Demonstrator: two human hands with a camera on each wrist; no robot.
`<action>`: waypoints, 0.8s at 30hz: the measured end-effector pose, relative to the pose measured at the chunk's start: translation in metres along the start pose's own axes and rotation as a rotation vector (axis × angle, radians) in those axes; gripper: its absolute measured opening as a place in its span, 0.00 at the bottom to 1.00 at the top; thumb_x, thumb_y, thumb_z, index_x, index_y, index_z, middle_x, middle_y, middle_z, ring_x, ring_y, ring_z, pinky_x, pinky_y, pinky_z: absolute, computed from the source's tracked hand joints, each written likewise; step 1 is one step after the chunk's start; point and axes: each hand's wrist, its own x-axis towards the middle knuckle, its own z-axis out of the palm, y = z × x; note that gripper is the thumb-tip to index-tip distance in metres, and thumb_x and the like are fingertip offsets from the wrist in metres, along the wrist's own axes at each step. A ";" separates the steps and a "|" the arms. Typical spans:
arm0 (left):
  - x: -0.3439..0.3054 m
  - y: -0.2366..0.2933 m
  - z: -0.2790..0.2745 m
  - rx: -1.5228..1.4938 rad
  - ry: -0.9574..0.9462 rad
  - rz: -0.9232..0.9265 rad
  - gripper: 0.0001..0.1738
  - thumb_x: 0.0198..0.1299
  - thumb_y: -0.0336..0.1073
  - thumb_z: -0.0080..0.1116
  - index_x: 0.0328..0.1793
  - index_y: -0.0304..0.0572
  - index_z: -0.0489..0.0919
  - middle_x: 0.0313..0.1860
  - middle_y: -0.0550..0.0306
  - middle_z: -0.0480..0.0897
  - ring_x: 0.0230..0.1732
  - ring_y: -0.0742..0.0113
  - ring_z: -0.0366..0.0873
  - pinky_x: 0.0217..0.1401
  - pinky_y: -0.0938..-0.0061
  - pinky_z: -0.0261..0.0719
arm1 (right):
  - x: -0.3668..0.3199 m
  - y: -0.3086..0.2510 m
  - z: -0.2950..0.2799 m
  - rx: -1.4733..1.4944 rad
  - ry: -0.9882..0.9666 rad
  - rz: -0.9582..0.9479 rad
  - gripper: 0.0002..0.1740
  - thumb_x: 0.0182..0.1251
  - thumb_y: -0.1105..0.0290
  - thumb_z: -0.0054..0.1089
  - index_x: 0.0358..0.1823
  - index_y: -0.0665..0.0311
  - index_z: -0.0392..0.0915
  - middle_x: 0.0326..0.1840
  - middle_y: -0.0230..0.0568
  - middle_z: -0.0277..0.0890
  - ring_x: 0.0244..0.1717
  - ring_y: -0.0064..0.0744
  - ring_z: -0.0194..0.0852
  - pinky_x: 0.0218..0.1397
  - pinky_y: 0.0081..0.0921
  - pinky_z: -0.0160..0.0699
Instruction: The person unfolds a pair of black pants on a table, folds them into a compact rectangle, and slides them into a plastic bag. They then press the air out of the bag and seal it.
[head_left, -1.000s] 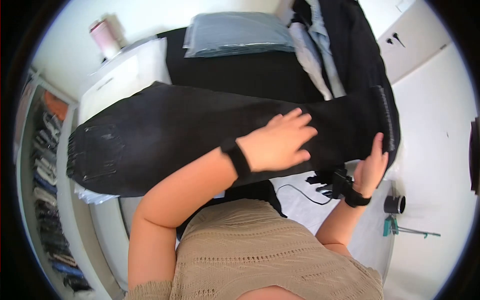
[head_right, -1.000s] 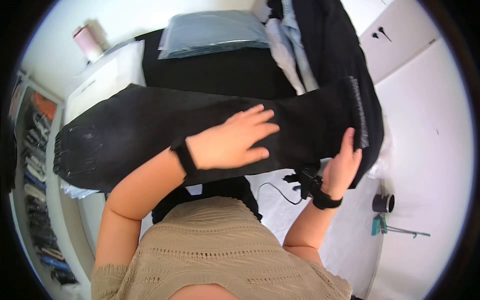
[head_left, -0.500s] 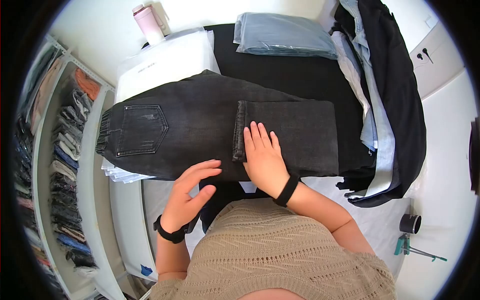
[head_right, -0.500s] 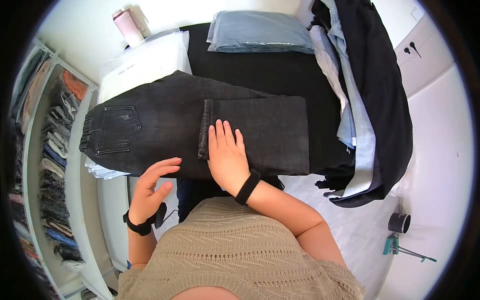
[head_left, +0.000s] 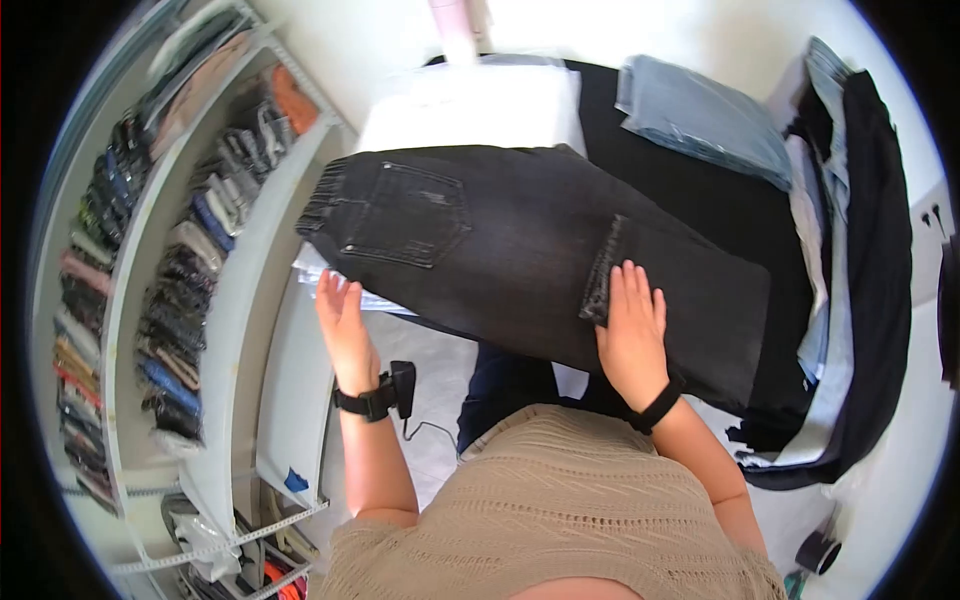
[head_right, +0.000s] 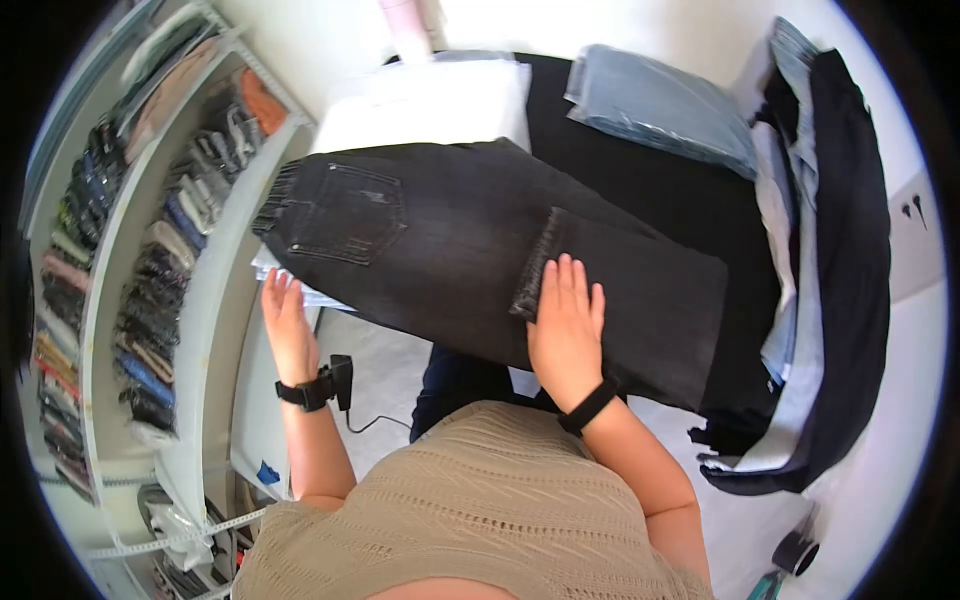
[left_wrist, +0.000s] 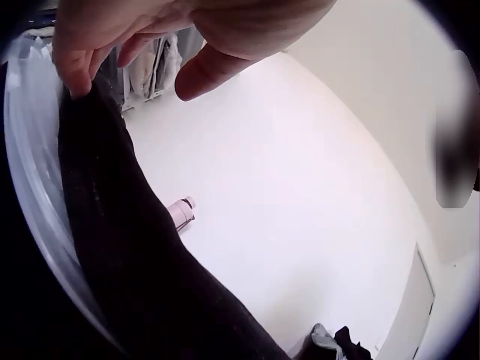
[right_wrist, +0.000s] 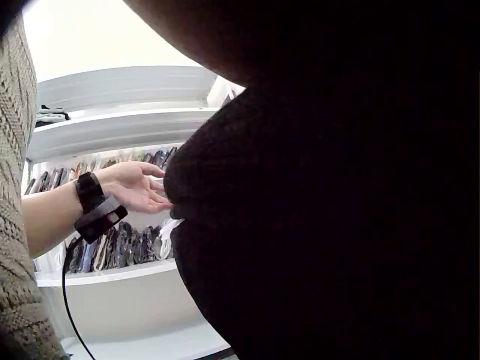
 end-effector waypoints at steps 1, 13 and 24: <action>0.003 0.001 0.001 -0.059 0.005 -0.040 0.33 0.66 0.31 0.54 0.74 0.34 0.56 0.70 0.44 0.64 0.70 0.58 0.61 0.72 0.66 0.59 | 0.000 -0.001 0.001 -0.011 -0.031 0.020 0.42 0.53 0.73 0.65 0.70 0.73 0.57 0.74 0.57 0.52 0.77 0.49 0.47 0.76 0.52 0.43; 0.041 -0.005 -0.009 -0.310 -0.028 -0.254 0.33 0.59 0.34 0.59 0.70 0.32 0.61 0.57 0.55 0.70 0.57 0.63 0.65 0.64 0.67 0.61 | 0.012 -0.010 0.000 0.085 0.024 0.013 0.40 0.58 0.71 0.61 0.70 0.74 0.55 0.75 0.55 0.53 0.77 0.47 0.46 0.76 0.49 0.43; 0.054 0.000 -0.020 -0.443 -0.045 -0.420 0.11 0.62 0.32 0.54 0.50 0.38 0.73 0.48 0.54 0.74 0.51 0.64 0.71 0.59 0.70 0.67 | 0.009 -0.017 0.016 0.056 -0.009 -0.026 0.35 0.62 0.71 0.53 0.70 0.74 0.56 0.75 0.57 0.52 0.78 0.48 0.44 0.76 0.51 0.41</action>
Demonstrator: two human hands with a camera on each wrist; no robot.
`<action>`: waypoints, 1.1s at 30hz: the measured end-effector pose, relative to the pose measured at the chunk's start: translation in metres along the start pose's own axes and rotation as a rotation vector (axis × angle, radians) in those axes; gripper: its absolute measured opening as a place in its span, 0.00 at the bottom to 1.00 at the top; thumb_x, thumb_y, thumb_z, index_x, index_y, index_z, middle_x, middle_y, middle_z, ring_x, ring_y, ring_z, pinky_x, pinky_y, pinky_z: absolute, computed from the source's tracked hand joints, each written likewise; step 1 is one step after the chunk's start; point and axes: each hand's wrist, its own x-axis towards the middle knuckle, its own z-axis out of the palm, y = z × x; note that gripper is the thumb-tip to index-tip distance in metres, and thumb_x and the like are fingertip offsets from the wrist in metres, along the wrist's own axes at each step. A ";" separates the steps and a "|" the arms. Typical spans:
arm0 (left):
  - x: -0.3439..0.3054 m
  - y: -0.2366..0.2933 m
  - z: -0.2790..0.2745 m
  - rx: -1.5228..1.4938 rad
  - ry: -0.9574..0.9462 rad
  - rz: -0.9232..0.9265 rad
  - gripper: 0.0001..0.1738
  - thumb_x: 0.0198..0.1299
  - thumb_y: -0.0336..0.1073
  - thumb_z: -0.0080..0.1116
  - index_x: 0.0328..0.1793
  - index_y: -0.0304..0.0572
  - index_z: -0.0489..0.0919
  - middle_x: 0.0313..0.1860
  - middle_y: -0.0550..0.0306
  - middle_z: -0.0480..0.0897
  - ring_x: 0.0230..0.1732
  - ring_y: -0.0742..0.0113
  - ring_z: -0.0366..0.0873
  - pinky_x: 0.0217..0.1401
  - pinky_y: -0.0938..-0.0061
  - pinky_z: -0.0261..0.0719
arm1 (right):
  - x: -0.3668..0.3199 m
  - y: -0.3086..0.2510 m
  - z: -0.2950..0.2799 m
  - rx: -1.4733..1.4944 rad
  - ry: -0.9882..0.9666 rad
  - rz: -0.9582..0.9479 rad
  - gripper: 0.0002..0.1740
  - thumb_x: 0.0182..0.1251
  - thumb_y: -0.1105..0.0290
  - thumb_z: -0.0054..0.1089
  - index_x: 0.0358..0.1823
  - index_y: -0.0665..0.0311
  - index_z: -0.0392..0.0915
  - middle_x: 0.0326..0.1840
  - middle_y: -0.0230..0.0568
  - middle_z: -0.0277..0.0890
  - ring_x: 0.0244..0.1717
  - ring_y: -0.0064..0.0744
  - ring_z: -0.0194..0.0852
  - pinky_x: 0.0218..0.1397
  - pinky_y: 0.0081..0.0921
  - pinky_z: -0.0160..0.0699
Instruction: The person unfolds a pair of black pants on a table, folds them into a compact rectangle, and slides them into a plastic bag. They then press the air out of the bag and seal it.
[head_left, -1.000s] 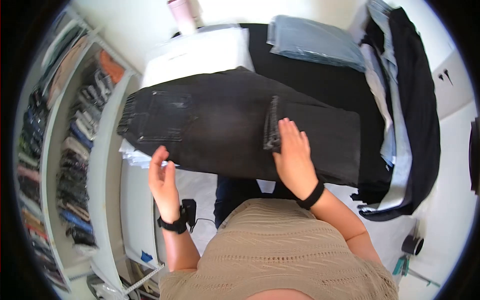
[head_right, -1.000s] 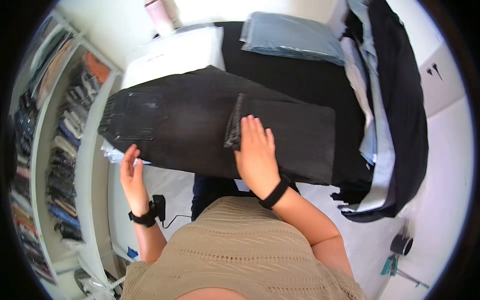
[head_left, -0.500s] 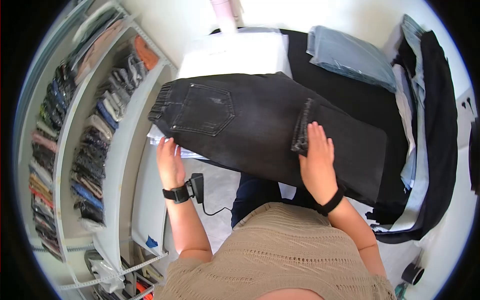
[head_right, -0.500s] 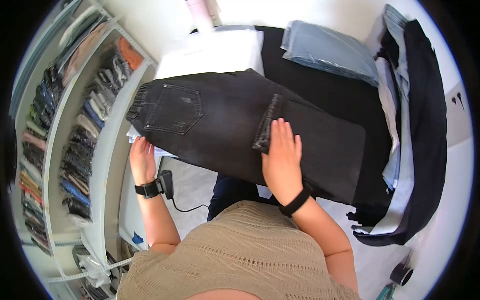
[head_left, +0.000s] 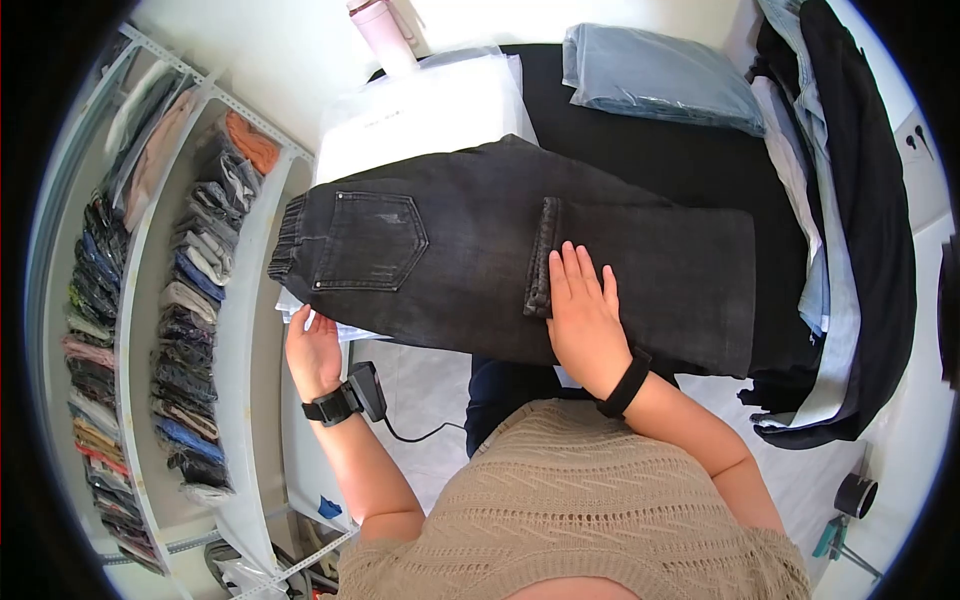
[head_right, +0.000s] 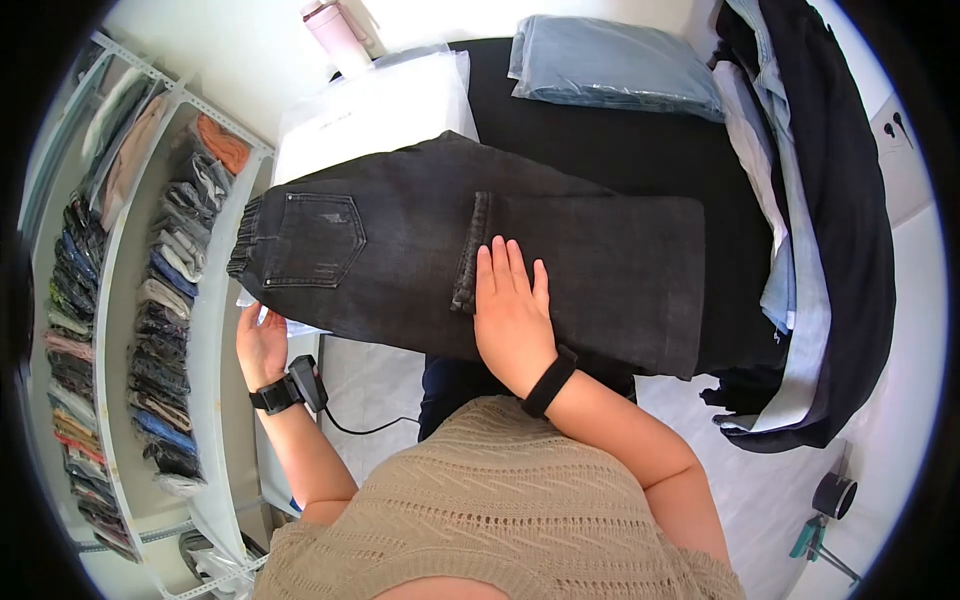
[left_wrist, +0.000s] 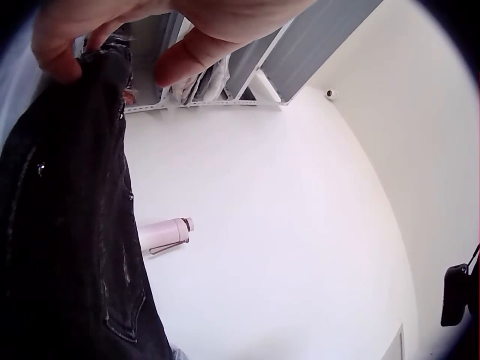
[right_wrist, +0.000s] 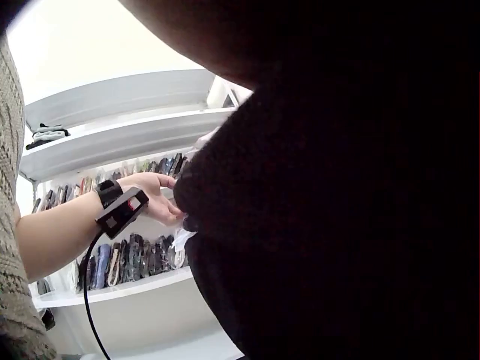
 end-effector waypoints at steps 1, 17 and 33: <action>0.004 0.000 -0.005 -0.013 -0.017 -0.007 0.14 0.62 0.31 0.55 0.52 0.36 0.72 0.51 0.52 0.73 0.53 0.63 0.71 0.60 0.69 0.67 | -0.001 0.001 -0.001 -0.002 0.008 0.000 0.34 0.62 0.71 0.51 0.70 0.74 0.57 0.74 0.58 0.52 0.77 0.49 0.45 0.76 0.52 0.41; -0.125 -0.081 0.137 1.195 -1.078 0.651 0.26 0.57 0.30 0.57 0.65 0.43 0.73 0.74 0.47 0.63 0.73 0.48 0.59 0.73 0.59 0.55 | -0.029 0.115 -0.186 0.638 -0.182 0.094 0.19 0.63 0.68 0.62 0.54 0.66 0.77 0.51 0.41 0.79 0.53 0.33 0.77 0.58 0.28 0.73; -0.132 -0.118 0.136 1.410 -0.932 0.761 0.21 0.60 0.37 0.59 0.60 0.45 0.76 0.68 0.51 0.70 0.70 0.51 0.63 0.71 0.58 0.54 | 0.024 0.244 -0.135 0.988 -0.375 0.154 0.10 0.66 0.66 0.61 0.40 0.64 0.74 0.39 0.25 0.74 0.44 0.15 0.69 0.53 0.18 0.67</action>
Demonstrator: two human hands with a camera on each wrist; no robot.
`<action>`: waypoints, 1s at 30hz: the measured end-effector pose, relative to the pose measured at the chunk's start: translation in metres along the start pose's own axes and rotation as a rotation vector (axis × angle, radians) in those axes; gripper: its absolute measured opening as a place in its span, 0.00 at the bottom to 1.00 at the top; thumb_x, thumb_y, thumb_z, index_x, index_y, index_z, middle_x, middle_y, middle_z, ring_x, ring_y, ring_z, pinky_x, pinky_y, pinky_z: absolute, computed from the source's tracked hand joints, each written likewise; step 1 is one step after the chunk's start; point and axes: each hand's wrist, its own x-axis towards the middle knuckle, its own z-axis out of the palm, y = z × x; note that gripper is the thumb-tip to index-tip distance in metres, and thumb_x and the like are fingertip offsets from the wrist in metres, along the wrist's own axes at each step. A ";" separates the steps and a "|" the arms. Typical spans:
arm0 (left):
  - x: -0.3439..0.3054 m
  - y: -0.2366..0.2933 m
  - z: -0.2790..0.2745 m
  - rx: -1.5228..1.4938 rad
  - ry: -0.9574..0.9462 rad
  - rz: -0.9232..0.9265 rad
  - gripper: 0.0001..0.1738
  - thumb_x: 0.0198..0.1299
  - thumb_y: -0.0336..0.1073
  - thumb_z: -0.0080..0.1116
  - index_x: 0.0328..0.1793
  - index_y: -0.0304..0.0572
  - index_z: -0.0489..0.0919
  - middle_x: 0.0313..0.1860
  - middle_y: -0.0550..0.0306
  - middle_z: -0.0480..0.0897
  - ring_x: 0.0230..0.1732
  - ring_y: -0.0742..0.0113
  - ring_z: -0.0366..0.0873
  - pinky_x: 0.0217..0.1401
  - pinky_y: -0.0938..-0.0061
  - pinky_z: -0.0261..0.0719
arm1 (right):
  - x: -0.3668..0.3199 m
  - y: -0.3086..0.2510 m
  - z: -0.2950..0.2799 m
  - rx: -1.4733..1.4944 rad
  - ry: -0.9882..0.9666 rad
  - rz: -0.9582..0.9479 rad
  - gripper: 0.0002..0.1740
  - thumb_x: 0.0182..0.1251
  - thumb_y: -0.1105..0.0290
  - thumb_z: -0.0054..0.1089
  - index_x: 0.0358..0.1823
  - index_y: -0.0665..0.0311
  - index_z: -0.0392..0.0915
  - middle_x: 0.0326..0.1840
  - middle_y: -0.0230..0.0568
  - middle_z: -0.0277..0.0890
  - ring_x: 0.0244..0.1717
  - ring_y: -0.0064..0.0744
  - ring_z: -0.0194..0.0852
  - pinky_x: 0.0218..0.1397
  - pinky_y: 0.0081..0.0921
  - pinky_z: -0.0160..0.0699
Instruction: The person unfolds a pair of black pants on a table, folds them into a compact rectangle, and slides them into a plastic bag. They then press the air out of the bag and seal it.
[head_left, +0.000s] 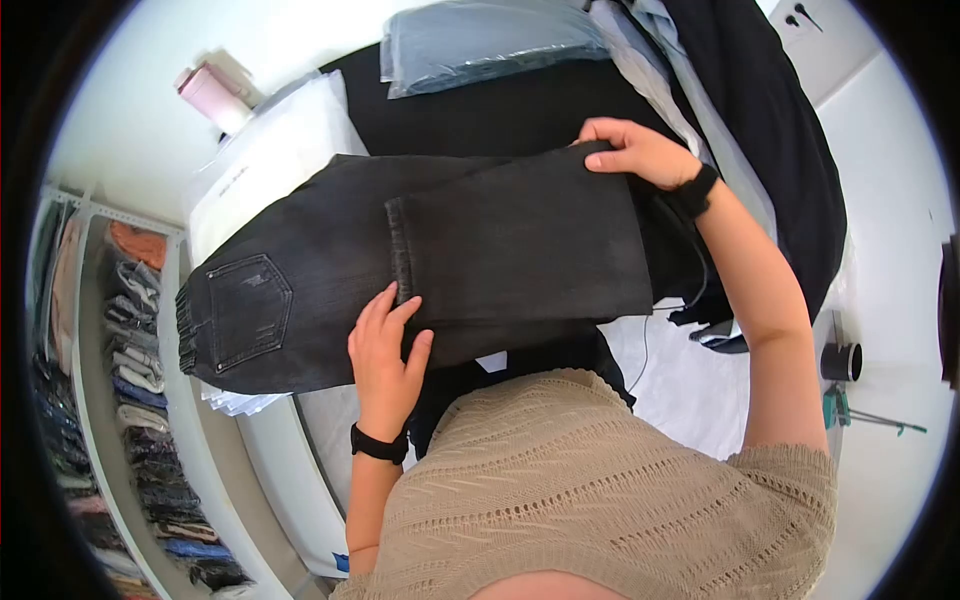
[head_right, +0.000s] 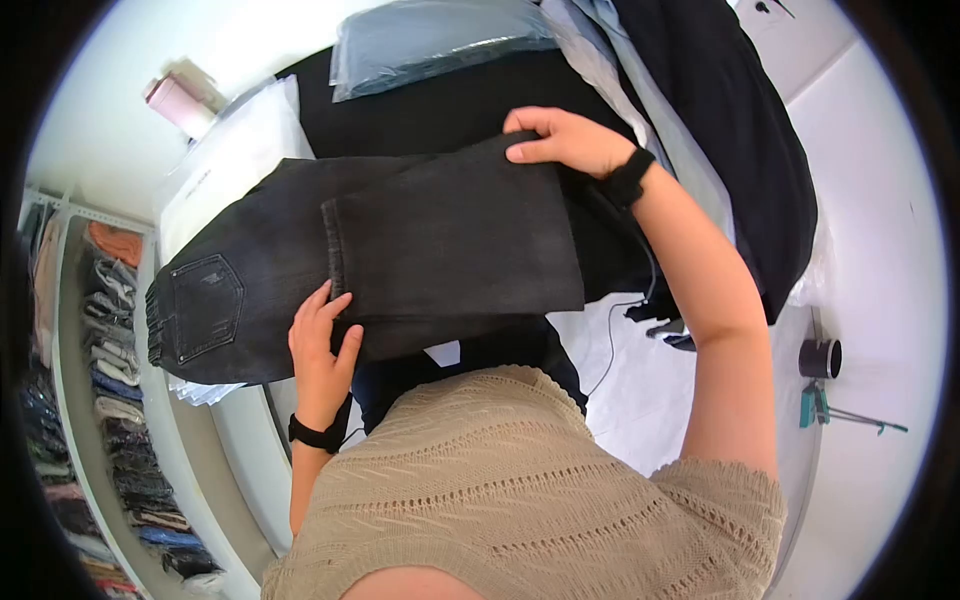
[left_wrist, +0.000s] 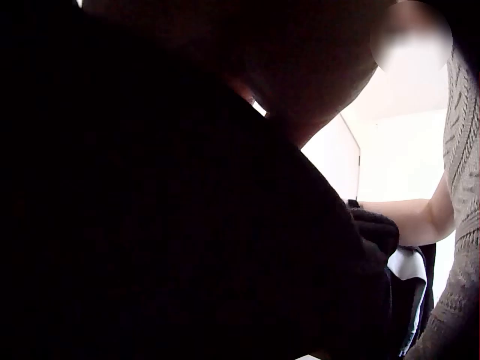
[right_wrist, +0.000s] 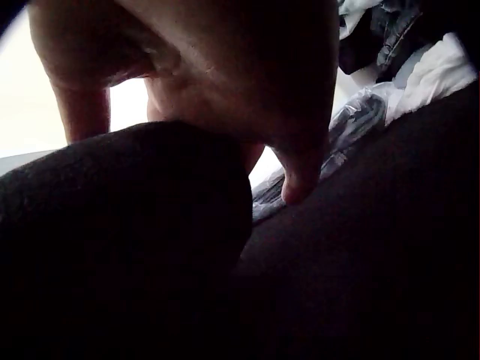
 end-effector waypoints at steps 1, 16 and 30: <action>0.000 0.000 0.002 -0.009 -0.017 0.006 0.21 0.60 0.37 0.59 0.60 0.45 0.76 0.68 0.51 0.70 0.70 0.51 0.63 0.71 0.58 0.54 | -0.001 -0.007 0.001 0.025 -0.020 0.006 0.10 0.65 0.66 0.62 0.37 0.62 0.71 0.36 0.24 0.73 0.41 0.13 0.67 0.49 0.17 0.67; 0.039 -0.003 -0.005 -0.499 -0.053 -0.268 0.14 0.67 0.34 0.51 0.56 0.39 0.74 0.48 0.53 0.77 0.48 0.63 0.73 0.54 0.71 0.70 | -0.117 -0.054 0.116 -0.543 0.459 -0.258 0.12 0.59 0.75 0.62 0.45 0.66 0.79 0.51 0.44 0.78 0.55 0.39 0.75 0.59 0.33 0.72; 0.089 0.085 -0.052 -1.427 0.001 -0.135 0.28 0.62 0.24 0.48 0.71 0.34 0.66 0.60 0.52 0.77 0.52 0.72 0.76 0.54 0.80 0.74 | -0.075 -0.019 0.224 -0.596 0.501 -0.294 0.20 0.66 0.72 0.54 0.58 0.70 0.71 0.59 0.51 0.73 0.59 0.50 0.71 0.63 0.41 0.66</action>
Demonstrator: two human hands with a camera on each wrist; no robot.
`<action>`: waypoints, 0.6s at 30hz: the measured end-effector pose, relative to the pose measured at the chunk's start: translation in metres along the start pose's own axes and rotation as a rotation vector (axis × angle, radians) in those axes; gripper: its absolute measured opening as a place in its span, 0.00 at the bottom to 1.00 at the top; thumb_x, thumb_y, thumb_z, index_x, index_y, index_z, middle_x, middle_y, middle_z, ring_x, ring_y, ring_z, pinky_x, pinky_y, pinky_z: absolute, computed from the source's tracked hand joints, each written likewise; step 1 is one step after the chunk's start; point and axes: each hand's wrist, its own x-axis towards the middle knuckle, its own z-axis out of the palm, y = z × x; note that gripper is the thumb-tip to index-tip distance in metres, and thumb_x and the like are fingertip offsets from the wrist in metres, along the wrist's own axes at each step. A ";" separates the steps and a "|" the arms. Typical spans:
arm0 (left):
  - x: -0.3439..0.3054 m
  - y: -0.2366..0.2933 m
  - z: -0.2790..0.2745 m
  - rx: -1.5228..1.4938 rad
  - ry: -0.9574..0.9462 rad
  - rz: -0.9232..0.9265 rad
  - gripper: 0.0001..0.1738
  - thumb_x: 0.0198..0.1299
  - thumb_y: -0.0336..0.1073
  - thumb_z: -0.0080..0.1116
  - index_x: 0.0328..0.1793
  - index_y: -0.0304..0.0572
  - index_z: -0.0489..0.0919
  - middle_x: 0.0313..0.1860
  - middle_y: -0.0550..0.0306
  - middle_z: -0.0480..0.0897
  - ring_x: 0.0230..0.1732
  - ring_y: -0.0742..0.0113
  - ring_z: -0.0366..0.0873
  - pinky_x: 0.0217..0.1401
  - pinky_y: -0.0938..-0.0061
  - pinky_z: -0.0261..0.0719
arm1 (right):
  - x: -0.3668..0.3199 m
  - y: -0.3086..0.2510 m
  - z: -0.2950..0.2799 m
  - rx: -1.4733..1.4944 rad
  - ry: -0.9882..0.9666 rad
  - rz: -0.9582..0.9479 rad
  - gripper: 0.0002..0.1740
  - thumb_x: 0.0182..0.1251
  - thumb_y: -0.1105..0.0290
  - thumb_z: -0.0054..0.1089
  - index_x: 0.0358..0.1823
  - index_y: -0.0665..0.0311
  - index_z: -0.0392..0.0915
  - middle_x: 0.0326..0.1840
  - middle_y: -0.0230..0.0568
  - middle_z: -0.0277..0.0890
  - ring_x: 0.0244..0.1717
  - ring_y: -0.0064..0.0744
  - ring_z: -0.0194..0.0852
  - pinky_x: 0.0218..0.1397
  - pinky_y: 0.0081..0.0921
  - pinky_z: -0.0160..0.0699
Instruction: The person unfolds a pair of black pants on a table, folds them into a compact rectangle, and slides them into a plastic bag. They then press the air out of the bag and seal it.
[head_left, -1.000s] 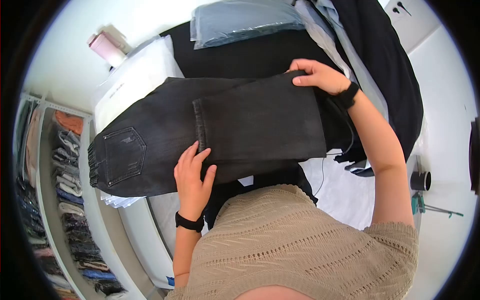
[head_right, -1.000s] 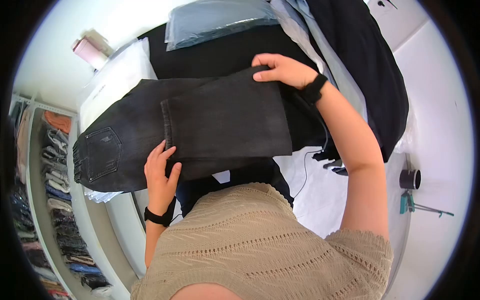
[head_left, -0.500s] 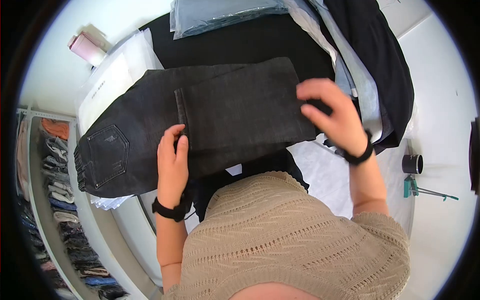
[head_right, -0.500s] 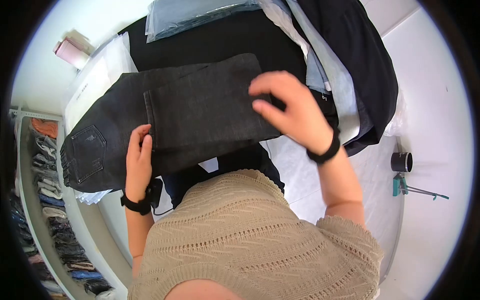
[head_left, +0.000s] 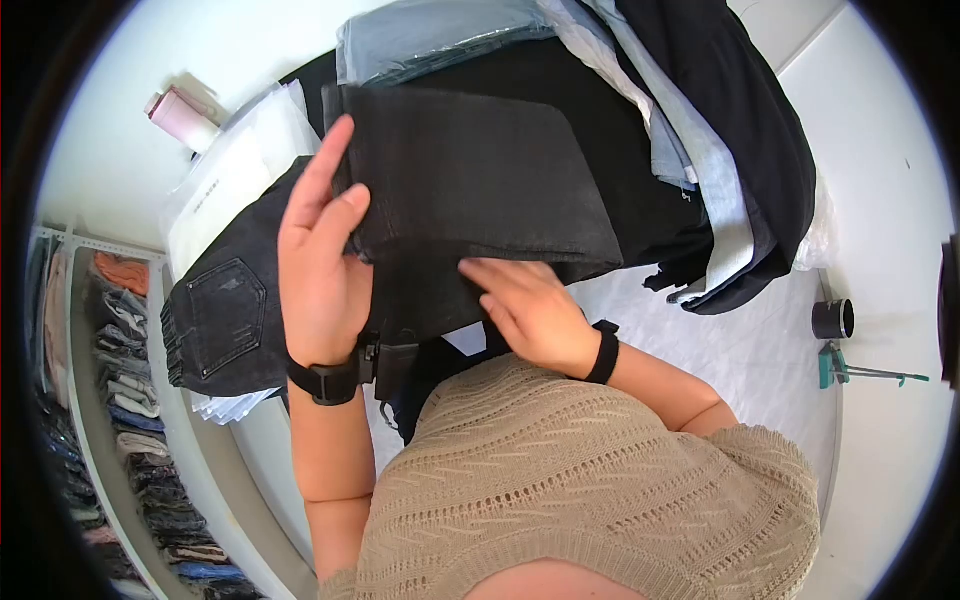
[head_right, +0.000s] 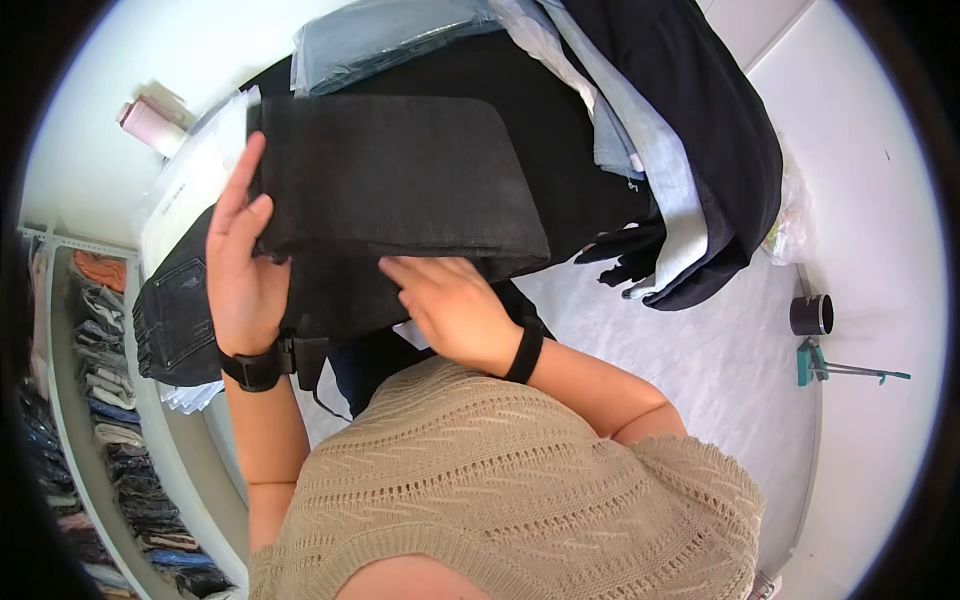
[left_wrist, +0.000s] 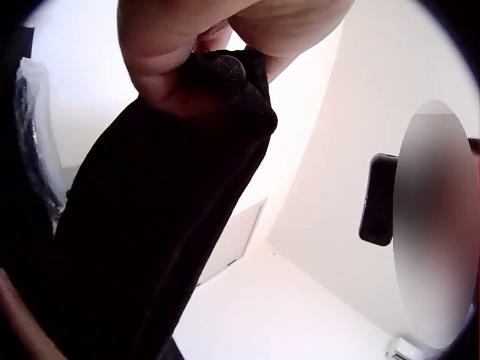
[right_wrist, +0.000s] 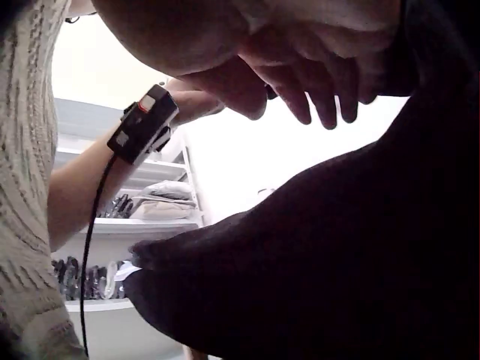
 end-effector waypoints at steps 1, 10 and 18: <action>0.002 0.009 0.008 -0.087 -0.037 0.029 0.27 0.63 0.23 0.47 0.71 0.33 0.66 0.60 0.52 0.77 0.54 0.70 0.77 0.56 0.78 0.74 | 0.000 0.002 0.000 -0.013 0.024 0.125 0.20 0.67 0.71 0.52 0.59 0.70 0.71 0.57 0.52 0.74 0.56 0.51 0.73 0.62 0.42 0.66; 0.028 0.038 0.020 -0.221 -0.199 0.158 0.26 0.65 0.26 0.47 0.71 0.32 0.65 0.55 0.52 0.81 0.50 0.70 0.81 0.54 0.77 0.78 | -0.005 0.032 0.006 -0.024 0.366 0.359 0.15 0.70 0.70 0.51 0.51 0.76 0.72 0.47 0.59 0.76 0.52 0.56 0.73 0.55 0.36 0.71; 0.023 0.027 0.016 -0.217 -0.102 0.129 0.25 0.64 0.24 0.47 0.69 0.32 0.68 0.56 0.50 0.80 0.52 0.67 0.80 0.57 0.74 0.77 | -0.003 0.037 0.013 0.150 0.567 0.349 0.10 0.66 0.74 0.50 0.41 0.75 0.76 0.42 0.58 0.77 0.47 0.55 0.76 0.50 0.40 0.73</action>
